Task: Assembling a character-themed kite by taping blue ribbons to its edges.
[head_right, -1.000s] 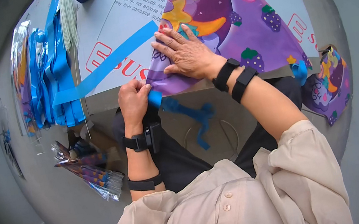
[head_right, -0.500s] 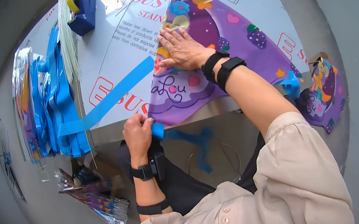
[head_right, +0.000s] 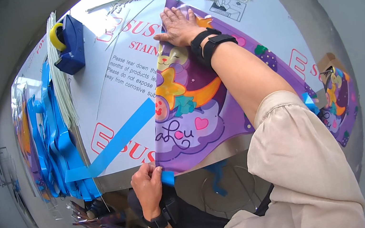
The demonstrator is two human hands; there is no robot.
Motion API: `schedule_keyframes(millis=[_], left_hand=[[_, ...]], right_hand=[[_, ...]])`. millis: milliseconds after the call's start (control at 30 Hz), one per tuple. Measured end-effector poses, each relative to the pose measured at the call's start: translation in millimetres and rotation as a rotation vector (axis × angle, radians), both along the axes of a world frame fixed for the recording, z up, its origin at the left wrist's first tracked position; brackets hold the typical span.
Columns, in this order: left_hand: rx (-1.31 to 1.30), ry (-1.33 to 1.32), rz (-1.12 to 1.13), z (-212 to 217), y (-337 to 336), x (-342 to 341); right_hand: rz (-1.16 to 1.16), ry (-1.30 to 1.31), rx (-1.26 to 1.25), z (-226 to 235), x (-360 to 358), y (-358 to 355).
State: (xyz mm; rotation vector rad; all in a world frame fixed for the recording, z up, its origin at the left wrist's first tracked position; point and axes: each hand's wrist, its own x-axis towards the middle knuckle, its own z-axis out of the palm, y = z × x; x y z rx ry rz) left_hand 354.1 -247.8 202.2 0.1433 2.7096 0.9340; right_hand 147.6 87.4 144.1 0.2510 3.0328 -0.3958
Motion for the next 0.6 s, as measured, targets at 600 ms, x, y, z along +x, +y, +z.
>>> schedule_keyframes(millis=[600], left_hand=[[0.038, -0.050, 0.018, 1, 2, -2]], right_hand=[[-0.239, 0.244, 0.011, 29, 61, 95]])
